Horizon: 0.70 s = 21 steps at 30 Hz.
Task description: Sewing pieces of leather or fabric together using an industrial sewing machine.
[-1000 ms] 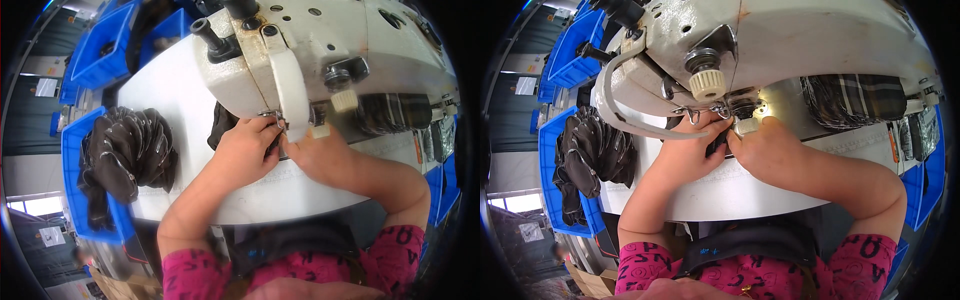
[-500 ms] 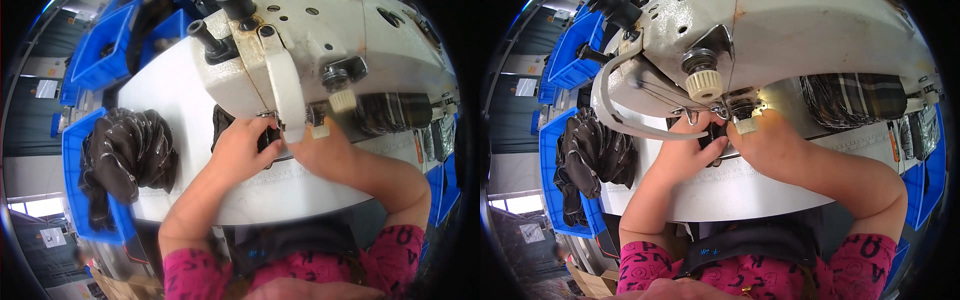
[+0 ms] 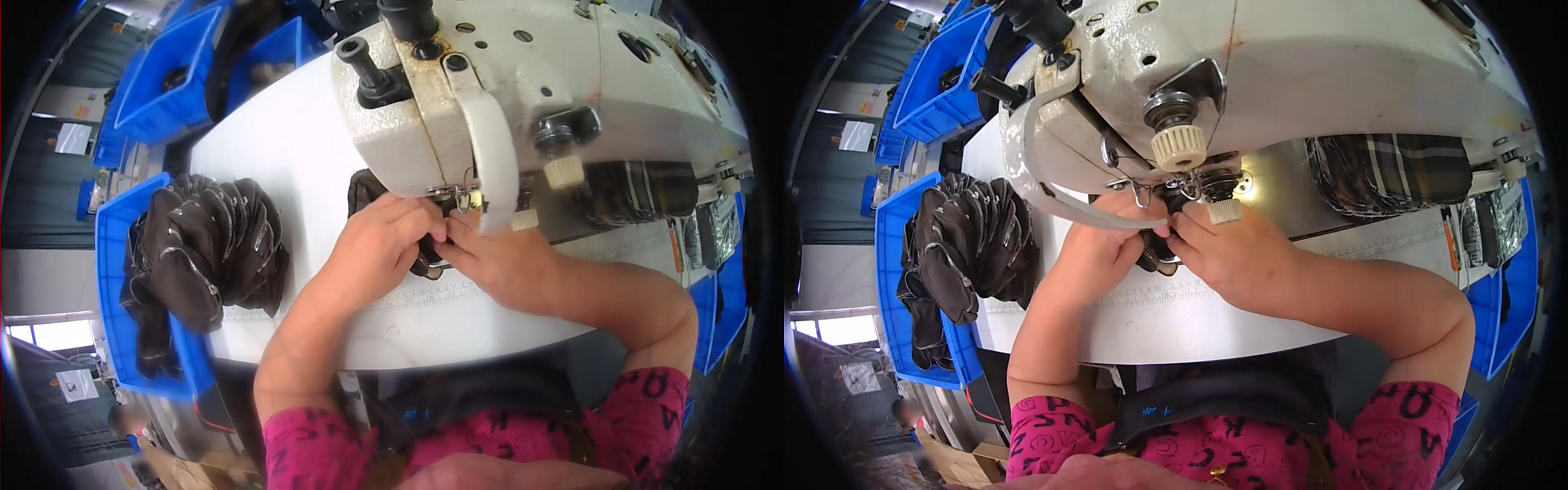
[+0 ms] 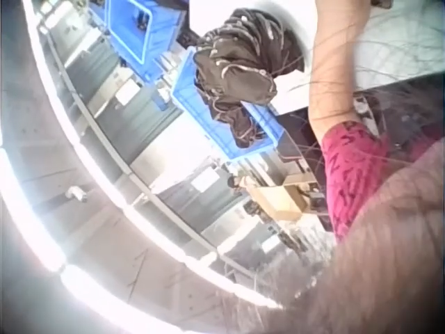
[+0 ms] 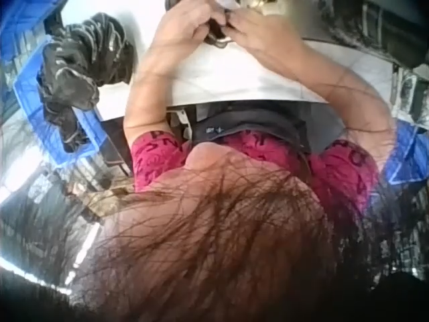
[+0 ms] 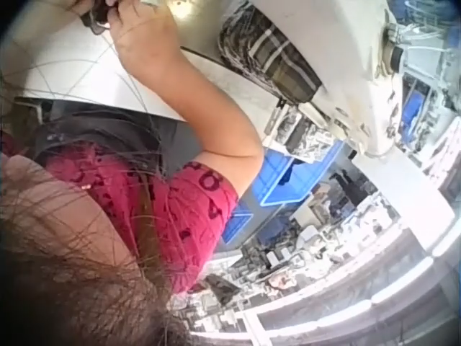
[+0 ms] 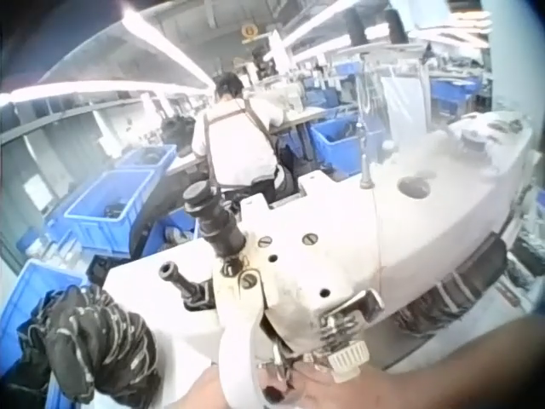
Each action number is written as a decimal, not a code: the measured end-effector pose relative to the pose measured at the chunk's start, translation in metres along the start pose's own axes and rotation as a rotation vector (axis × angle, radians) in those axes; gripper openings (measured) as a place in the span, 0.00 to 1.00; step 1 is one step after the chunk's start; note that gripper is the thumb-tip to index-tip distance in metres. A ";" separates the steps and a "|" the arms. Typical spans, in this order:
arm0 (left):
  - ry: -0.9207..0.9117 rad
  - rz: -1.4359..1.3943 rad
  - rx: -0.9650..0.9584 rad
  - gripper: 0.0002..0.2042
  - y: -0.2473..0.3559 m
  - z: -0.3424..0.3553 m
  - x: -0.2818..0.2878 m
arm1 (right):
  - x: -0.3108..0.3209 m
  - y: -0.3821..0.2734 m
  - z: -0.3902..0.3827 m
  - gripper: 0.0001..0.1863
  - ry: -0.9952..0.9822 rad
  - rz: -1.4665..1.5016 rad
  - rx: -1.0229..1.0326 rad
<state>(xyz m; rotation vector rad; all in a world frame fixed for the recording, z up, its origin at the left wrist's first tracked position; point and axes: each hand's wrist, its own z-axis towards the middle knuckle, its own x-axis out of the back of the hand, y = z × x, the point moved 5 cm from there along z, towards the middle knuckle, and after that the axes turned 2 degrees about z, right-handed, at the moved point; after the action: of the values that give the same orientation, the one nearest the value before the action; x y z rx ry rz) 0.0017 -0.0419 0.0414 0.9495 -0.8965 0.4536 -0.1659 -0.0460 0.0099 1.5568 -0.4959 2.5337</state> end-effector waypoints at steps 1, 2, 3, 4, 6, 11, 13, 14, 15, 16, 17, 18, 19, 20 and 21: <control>-0.064 0.033 0.019 0.12 0.000 -0.001 -0.002 | 0.001 -0.003 -0.001 0.17 0.004 -0.056 0.034; -0.128 0.066 0.037 0.11 0.000 -0.002 -0.005 | 0.002 -0.005 -0.003 0.17 0.008 -0.113 0.066; -0.130 0.068 0.030 0.11 0.004 -0.002 -0.001 | 0.002 -0.005 -0.004 0.17 0.012 -0.119 0.062; -0.157 0.069 0.144 0.11 0.005 -0.002 0.002 | -0.001 -0.005 -0.005 0.18 -0.036 -0.068 0.053; -0.193 0.148 0.230 0.19 0.009 -0.003 0.004 | -0.005 -0.005 -0.007 0.20 -0.075 -0.024 0.038; -0.216 0.247 0.215 0.14 0.010 -0.003 -0.009 | -0.005 -0.007 -0.010 0.19 0.030 -0.126 0.106; -0.048 0.071 0.138 0.09 0.006 -0.002 -0.008 | -0.006 -0.005 -0.010 0.18 0.091 -0.176 0.129; -0.043 -0.043 0.235 0.07 0.000 -0.004 -0.010 | -0.005 -0.006 -0.010 0.17 0.142 -0.217 0.160; -0.047 -0.041 0.227 0.07 -0.002 -0.006 -0.014 | -0.007 -0.005 -0.010 0.17 0.146 -0.223 0.154; -0.030 -0.101 0.322 0.07 -0.008 -0.009 -0.017 | -0.009 -0.005 -0.009 0.15 0.139 -0.210 0.156; -0.014 -0.161 0.420 0.07 -0.015 -0.012 -0.019 | -0.010 -0.005 -0.009 0.14 0.131 -0.195 0.158; -0.046 -0.194 0.449 0.08 -0.016 -0.010 -0.021 | -0.010 -0.004 -0.009 0.14 0.133 -0.198 0.155; -0.048 -0.194 0.447 0.08 -0.014 -0.008 -0.022 | -0.010 -0.005 -0.009 0.12 0.147 -0.234 0.170; 0.025 -0.140 0.337 0.09 -0.007 -0.002 -0.019 | -0.009 -0.005 -0.009 0.10 0.160 -0.269 0.185; 0.098 -0.082 0.231 0.09 0.001 0.002 -0.016 | -0.010 -0.005 -0.008 0.10 0.163 -0.266 0.186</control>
<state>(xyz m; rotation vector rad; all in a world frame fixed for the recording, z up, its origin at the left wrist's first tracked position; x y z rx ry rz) -0.0088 -0.0423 0.0295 1.1602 -0.7235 0.5361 -0.1666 -0.0377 -0.0009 1.3488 -0.0307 2.5247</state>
